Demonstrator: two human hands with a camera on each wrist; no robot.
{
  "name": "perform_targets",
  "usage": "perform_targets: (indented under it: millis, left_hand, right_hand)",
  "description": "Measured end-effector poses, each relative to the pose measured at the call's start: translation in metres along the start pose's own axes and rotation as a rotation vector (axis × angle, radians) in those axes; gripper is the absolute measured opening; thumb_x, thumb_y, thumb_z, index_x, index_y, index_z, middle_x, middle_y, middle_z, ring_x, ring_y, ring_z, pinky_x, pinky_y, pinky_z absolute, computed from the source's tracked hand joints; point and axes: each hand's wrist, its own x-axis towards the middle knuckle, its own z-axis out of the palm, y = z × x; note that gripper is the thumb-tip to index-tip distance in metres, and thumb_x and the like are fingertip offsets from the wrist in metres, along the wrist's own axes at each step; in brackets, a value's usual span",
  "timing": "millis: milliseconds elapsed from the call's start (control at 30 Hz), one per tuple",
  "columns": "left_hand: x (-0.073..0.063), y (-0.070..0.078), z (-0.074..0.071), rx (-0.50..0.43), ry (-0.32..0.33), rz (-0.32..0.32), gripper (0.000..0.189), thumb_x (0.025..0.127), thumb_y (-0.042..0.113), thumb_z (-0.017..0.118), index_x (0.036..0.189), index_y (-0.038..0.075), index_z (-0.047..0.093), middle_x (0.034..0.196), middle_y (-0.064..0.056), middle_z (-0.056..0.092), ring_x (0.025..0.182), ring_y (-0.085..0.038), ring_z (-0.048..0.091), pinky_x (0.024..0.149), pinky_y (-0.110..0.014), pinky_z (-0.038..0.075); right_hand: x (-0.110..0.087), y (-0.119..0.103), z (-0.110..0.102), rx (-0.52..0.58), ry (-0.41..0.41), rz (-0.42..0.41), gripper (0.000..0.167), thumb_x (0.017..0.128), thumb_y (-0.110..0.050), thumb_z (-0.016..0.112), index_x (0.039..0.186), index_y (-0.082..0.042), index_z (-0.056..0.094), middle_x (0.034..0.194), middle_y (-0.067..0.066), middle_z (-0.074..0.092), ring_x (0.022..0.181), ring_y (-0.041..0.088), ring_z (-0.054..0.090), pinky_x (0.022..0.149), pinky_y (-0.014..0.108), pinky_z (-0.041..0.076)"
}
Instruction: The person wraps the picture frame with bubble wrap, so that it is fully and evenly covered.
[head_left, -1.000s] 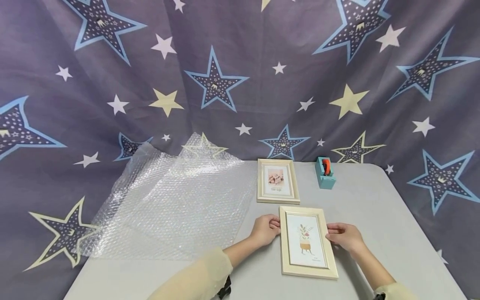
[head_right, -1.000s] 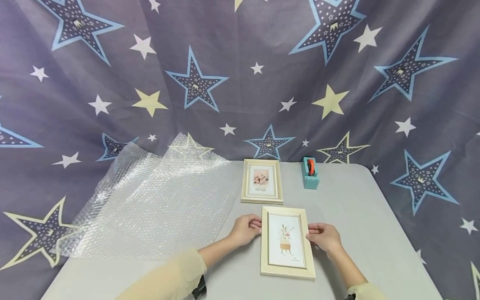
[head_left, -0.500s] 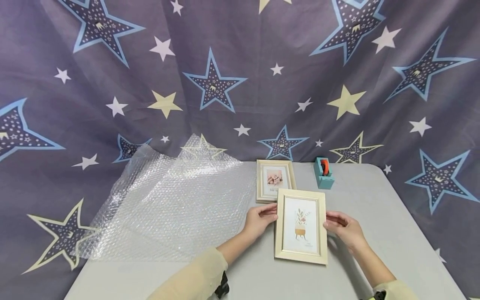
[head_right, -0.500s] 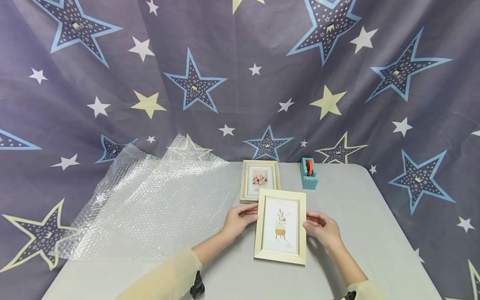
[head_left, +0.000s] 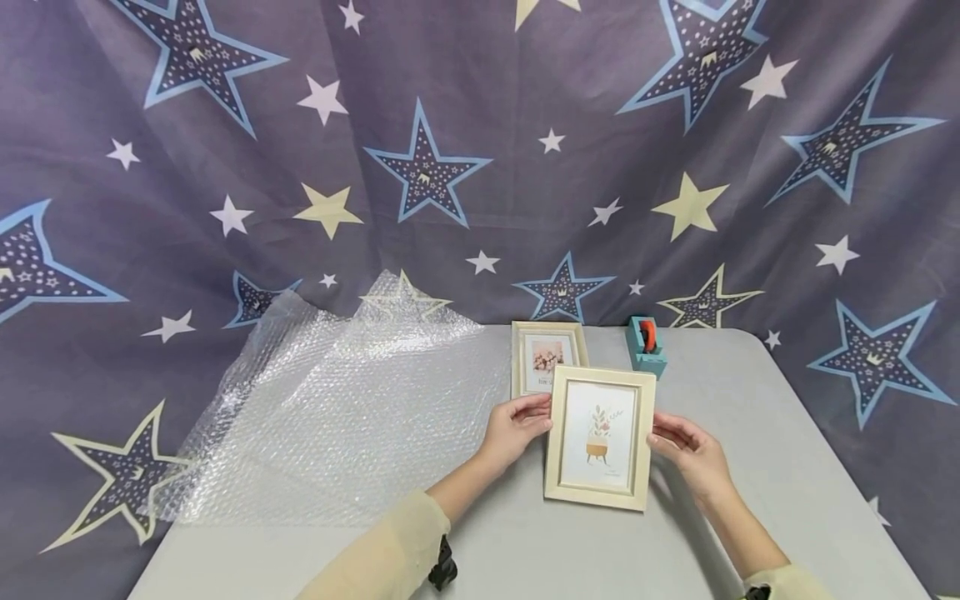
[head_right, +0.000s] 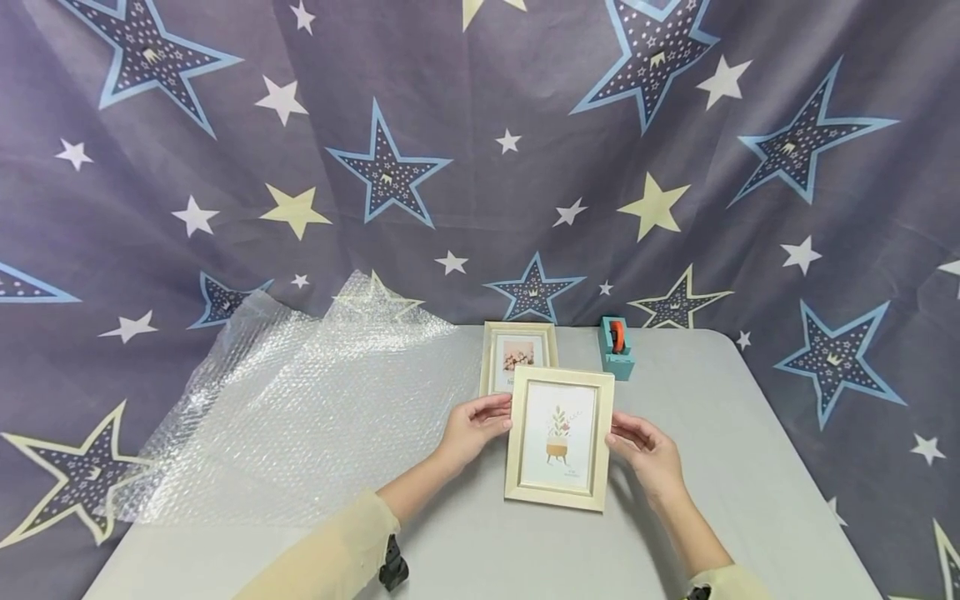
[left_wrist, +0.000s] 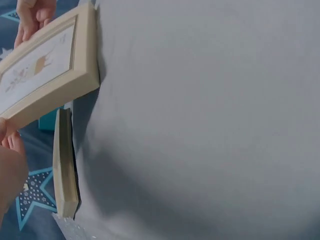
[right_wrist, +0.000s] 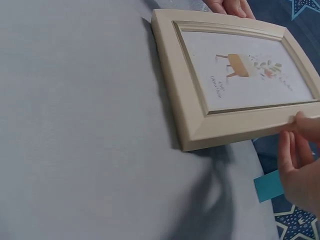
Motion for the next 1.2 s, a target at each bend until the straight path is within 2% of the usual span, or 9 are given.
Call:
perform_targets:
  millis: [300, 433, 567, 633, 733, 867, 967, 1067, 1200]
  left_hand:
    - [-0.001, -0.004, -0.006, 0.032, -0.022, 0.002, 0.042, 0.082, -0.007, 0.068, 0.122, -0.011, 0.058, 0.120, -0.030, 0.062, 0.110, -0.037, 0.065, 0.091, -0.022, 0.056]
    - [-0.005, -0.010, -0.008, 0.047, -0.034, -0.035, 0.043, 0.081, -0.006, 0.069, 0.123, -0.011, 0.058, 0.120, -0.030, 0.063, 0.110, -0.036, 0.065, 0.090, -0.023, 0.057]
    - [-0.010, -0.015, -0.011, 0.037, -0.021, -0.044, 0.042, 0.081, -0.004, 0.071, 0.121, -0.010, 0.060, 0.117, -0.027, 0.066, 0.105, -0.027, 0.068, 0.088, -0.022, 0.058]
    - [-0.012, -0.016, -0.014, 0.027, -0.014, -0.006, 0.040, 0.081, -0.002, 0.072, 0.119, -0.011, 0.061, 0.113, -0.025, 0.068, 0.101, -0.021, 0.070, 0.086, -0.023, 0.058]
    - [-0.013, -0.016, -0.018, 0.005, 0.003, 0.001, 0.040, 0.080, 0.002, 0.074, 0.117, -0.009, 0.063, 0.111, -0.022, 0.070, 0.098, -0.016, 0.071, 0.085, -0.022, 0.059]
    - [-0.012, -0.008, -0.026, -0.017, 0.035, -0.108, 0.042, 0.079, 0.002, 0.075, 0.119, -0.007, 0.063, 0.115, -0.023, 0.069, 0.102, -0.020, 0.071, 0.087, -0.023, 0.058]
    - [-0.010, 0.000, -0.036, -0.029, 0.066, -0.179, 0.044, 0.080, 0.001, 0.073, 0.122, -0.007, 0.061, 0.119, -0.024, 0.067, 0.103, -0.020, 0.070, 0.088, -0.023, 0.058]
    - [-0.008, 0.006, -0.048, -0.031, 0.099, -0.196, 0.044, 0.082, 0.001, 0.072, 0.123, -0.008, 0.060, 0.120, -0.025, 0.066, 0.102, -0.018, 0.070, 0.088, -0.024, 0.058]
    - [-0.006, 0.016, -0.068, -0.042, 0.143, -0.203, 0.043, 0.081, -0.001, 0.071, 0.122, -0.008, 0.060, 0.119, -0.024, 0.066, 0.099, -0.015, 0.071, 0.088, -0.023, 0.058]
  right_hand:
    - [0.003, 0.008, 0.003, 0.074, -0.050, 0.016, 0.038, 0.084, 0.000, 0.070, 0.120, -0.009, 0.064, 0.097, -0.022, 0.070, 0.092, -0.007, 0.066, 0.081, 0.009, 0.054]
    - [0.004, 0.009, 0.004, 0.088, -0.064, 0.020, 0.039, 0.084, -0.001, 0.070, 0.123, -0.008, 0.063, 0.097, -0.022, 0.070, 0.092, -0.007, 0.066, 0.081, 0.009, 0.054]
    - [0.004, 0.010, 0.007, 0.132, -0.082, 0.038, 0.036, 0.085, 0.001, 0.068, 0.119, -0.012, 0.066, 0.097, -0.020, 0.071, 0.092, -0.006, 0.067, 0.081, 0.010, 0.055]
    - [0.005, 0.010, 0.009, 0.143, -0.090, 0.052, 0.036, 0.086, 0.000, 0.068, 0.119, -0.011, 0.067, 0.098, -0.020, 0.071, 0.092, -0.005, 0.068, 0.082, 0.010, 0.055]
    - [0.008, 0.008, 0.012, 0.108, -0.099, 0.082, 0.036, 0.087, -0.005, 0.069, 0.122, -0.011, 0.066, 0.098, -0.023, 0.071, 0.093, -0.007, 0.067, 0.082, 0.009, 0.054]
    - [0.013, 0.004, 0.020, 0.060, -0.122, 0.141, 0.044, 0.087, -0.014, 0.070, 0.130, -0.009, 0.060, 0.098, -0.028, 0.068, 0.096, -0.010, 0.064, 0.085, 0.008, 0.052]
    - [0.017, -0.001, 0.030, 0.069, -0.141, 0.182, 0.057, 0.088, -0.016, 0.070, 0.138, -0.002, 0.049, 0.099, -0.028, 0.067, 0.098, -0.012, 0.062, 0.087, 0.007, 0.050]
    - [0.023, -0.007, 0.044, 0.082, -0.161, 0.208, 0.063, 0.089, -0.016, 0.068, 0.141, 0.006, 0.040, 0.099, -0.027, 0.066, 0.098, -0.012, 0.061, 0.089, 0.006, 0.049]
    - [0.030, -0.015, 0.064, 0.104, -0.178, 0.232, 0.063, 0.090, -0.015, 0.067, 0.142, 0.007, 0.039, 0.099, -0.022, 0.066, 0.096, -0.010, 0.063, 0.089, 0.007, 0.050]
